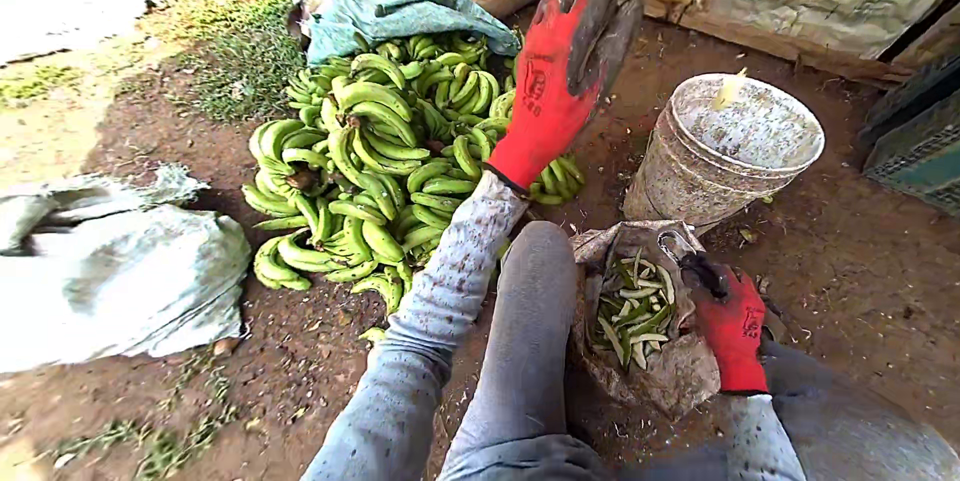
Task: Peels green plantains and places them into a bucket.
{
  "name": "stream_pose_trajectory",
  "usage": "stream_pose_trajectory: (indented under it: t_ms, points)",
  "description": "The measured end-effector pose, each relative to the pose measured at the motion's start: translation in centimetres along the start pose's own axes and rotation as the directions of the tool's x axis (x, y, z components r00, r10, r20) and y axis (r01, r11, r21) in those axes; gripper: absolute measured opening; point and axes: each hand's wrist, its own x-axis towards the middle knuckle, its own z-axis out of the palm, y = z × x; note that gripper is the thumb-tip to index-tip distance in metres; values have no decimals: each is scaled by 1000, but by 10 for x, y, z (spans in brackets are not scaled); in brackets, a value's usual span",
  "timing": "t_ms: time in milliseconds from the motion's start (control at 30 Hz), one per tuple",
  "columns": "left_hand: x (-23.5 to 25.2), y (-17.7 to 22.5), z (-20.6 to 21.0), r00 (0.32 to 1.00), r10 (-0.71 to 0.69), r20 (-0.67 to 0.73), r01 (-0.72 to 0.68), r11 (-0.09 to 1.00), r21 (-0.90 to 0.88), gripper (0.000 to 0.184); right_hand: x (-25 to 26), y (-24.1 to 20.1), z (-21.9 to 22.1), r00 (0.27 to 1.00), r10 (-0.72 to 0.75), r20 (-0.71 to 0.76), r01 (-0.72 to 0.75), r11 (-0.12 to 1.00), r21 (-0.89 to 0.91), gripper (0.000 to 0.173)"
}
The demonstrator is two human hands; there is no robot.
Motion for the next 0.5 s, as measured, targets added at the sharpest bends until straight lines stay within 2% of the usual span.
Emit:
stream_pose_trajectory:
  t_ms: [33,67,100,133,167,200,233,267,300,333,400,467,500]
  points:
    - [-38,-20,-33,994,-60,89,55,997,52,38,-1,-1,1,1000,-7,9,7,1000,9,44]
    - [-86,-44,-62,959,-215,186,192,972,134,38,-2,-2,2,1000,-22,12,22,1000,23,45]
    - [-142,-67,-85,865,-427,262,367,896,249,37,-3,-2,3,999,-32,22,31,999,36,45]
    - [-202,-87,-103,708,-634,311,519,765,380,38,-6,-3,5,999,-37,32,36,998,44,44]
    - [-259,-100,-114,485,-806,339,625,591,510,41,-8,-5,6,998,-47,39,45,998,45,44]
    - [-308,-109,-118,213,-918,334,667,386,638,48,-8,-6,8,997,-59,45,57,998,41,43]
    - [-345,-114,-117,-50,-952,302,642,201,740,58,-7,-8,10,996,-67,56,65,997,41,43]
    - [-373,-115,-112,-219,-943,252,608,70,791,67,-8,-8,12,995,-70,70,67,997,43,43]
    - [-397,-117,-104,-291,-935,201,600,-15,800,74,-9,-8,14,994,-72,83,69,997,43,43]
    - [-417,-119,-97,-316,-935,162,624,-76,778,82,-11,-7,18,993,-67,95,63,997,46,43]
    - [-453,-136,-87,-273,-956,103,756,-147,638,92,-15,-7,23,989,-56,136,49,997,52,41]
    - [-488,-146,-78,-210,-977,43,912,-180,369,102,-18,-5,22,984,-49,174,46,999,20,41]
    - [-501,-146,-77,-200,-980,-11,955,-198,221,100,-20,-4,21,983,-48,179,47,999,10,41]
